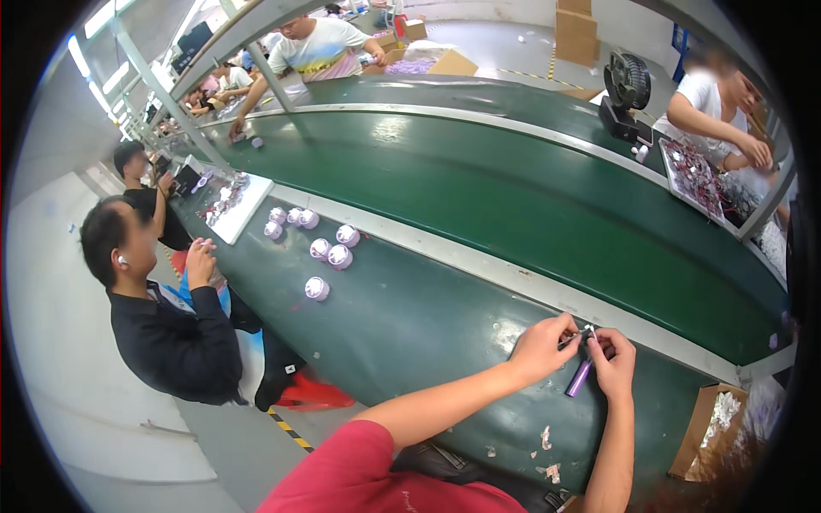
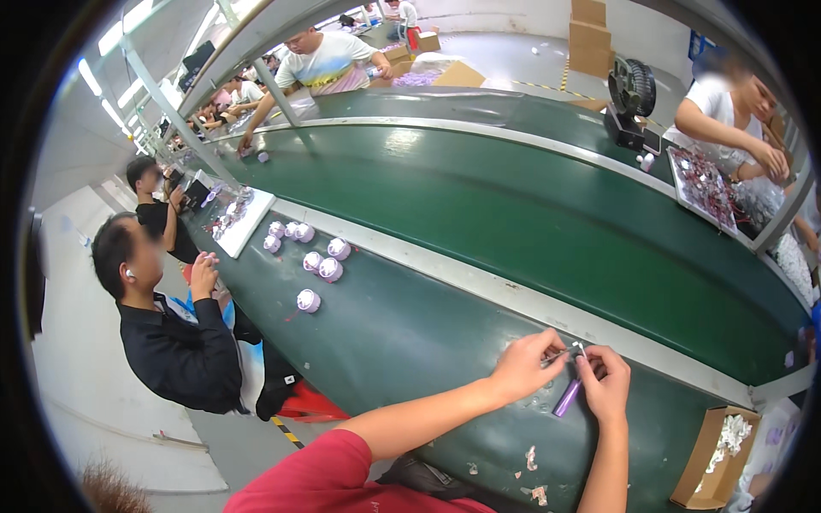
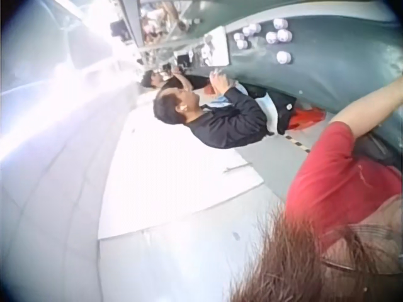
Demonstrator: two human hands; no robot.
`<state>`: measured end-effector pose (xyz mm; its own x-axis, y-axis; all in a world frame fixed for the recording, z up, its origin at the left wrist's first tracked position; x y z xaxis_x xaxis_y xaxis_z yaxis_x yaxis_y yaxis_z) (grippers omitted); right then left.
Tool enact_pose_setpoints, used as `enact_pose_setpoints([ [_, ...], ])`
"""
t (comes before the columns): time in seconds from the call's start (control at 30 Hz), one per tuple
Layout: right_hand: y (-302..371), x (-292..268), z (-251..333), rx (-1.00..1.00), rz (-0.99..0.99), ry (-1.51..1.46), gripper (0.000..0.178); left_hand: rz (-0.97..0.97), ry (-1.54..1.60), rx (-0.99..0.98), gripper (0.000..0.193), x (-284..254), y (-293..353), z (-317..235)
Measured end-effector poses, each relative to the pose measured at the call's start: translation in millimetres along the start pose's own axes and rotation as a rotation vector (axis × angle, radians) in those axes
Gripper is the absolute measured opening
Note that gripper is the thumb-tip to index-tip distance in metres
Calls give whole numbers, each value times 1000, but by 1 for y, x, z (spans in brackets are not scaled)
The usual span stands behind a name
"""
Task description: Assemble small electronic components on a factory production line.
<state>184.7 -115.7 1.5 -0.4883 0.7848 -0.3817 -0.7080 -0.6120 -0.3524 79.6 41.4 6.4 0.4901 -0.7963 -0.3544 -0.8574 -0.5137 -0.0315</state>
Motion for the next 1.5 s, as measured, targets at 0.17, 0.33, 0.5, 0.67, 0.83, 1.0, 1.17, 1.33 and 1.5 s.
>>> enact_pose_setpoints([
  [0.17, -2, 0, -7, -24, -86, -92, 8, 46, -17, 45, 22, 3, -5, 0],
  [0.33, -1, 3, -10, -40, -67, -100, 7, 51, 20, 63, 24, -1, -3, 0],
  [0.5, 2, 1, -12, -40, -57, -85, 4, 25, 7, 116, 22, 2, 1, -5],
  [0.67, 4, -1, -14, 3, -79, -150, 3, 15, -24, 121, 23, 6, 4, -2],
  [0.83, 5, -5, -19, -18, -104, -158, 3, 18, -32, 154, 28, 4, 6, -7],
  [1.0, 3, -3, -24, -4, -75, -226, 8, 29, -18, 145, 29, 3, 3, -5],
  [1.17, 1, -6, -25, 64, -43, -236, 10, 0, -11, 169, 29, 4, 3, -5],
  [1.33, 3, -6, -22, 42, -27, -246, 11, 40, -18, 139, 28, 3, 3, -7],
  [1.5, 8, -2, -20, 70, -17, -253, 10, 25, -27, 139, 26, 2, 12, -6],
])
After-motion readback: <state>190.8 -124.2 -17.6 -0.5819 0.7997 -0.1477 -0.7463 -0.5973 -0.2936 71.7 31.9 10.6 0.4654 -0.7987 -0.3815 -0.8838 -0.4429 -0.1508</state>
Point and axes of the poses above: each hand's wrist, its own y-axis away from the middle knuckle, its own x-axis out of the palm, z = x × y, the point moved 3 cm from there along -y, towards the middle knuckle, and after that the axes turned 12 degrees about -x, right-handed, at the moved point
